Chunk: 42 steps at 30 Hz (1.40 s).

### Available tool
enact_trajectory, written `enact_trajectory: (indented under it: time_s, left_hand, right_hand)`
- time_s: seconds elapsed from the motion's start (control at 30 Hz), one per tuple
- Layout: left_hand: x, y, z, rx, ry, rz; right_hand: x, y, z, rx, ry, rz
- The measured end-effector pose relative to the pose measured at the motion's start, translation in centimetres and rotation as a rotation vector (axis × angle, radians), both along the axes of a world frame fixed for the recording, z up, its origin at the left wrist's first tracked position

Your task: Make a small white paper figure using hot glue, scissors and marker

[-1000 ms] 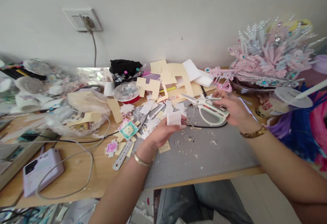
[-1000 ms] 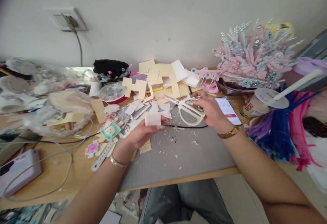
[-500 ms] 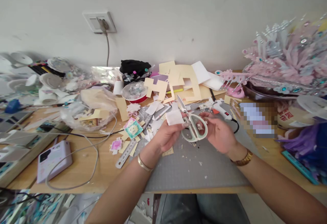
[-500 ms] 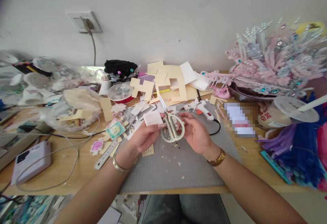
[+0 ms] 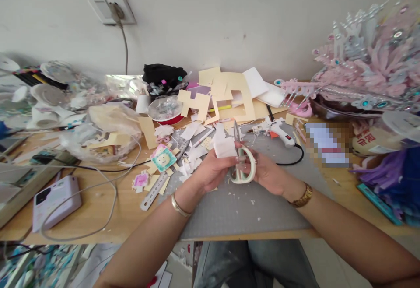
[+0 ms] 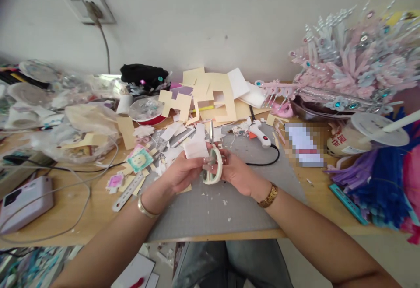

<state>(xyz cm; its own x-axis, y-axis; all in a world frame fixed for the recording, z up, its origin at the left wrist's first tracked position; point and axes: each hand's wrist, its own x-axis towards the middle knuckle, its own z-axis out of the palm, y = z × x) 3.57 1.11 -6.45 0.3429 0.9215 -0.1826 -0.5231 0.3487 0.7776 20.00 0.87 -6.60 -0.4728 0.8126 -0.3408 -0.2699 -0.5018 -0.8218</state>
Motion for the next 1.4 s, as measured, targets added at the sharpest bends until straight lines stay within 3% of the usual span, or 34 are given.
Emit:
enact_trajectory:
  time_s: [0.17,0.27,0.4,0.53,0.7,0.83,0.93,1.13,1.4]
  left_hand:
    - [-0.8,0.2,0.2,0.056,0.096,-0.046]
    - [-2.0,1.1,0.3,0.085,0.188,-0.049]
    - [-3.1,2.0,0.4,0.043,0.278,-0.034]
    - [-3.4,2.1,0.8,0.041,0.319,-0.094]
    - [-3.6,2.5,0.5,0.048,0.394,-0.051]
    - [-3.7,3.1,-0.8,0.144,0.445,0.121]
    - [-3.7,3.3,-1.3,0.299,0.541,0.218]
    - [-3.4,2.7,-0.2,0.542,0.516,0.195]
    - [-3.1,2.1,0.7,0.614,0.463,0.143]
  right_hand:
    - [0.6,0.3,0.0,0.008,0.089,0.093]
    - [1.6,0.9,0.2,0.035,0.086,0.041]
    - [2.7,1.6,0.6,0.218,-0.065,-0.075]
    - [3.5,1.8,0.8,0.348,-0.230,-0.085]
    - [4.6,1.6,1.3,0.691,-0.574,-0.028]
    - [4.9,1.4,2.1,1.170,-0.933,-0.024]
    - [5.1,1.5,2.4,1.453,-1.031,-0.053]
    - [5.8,1.9,2.3,1.601,-1.031,-0.092]
    - [5.7,1.7,2.4,1.732,-1.044,-0.116]
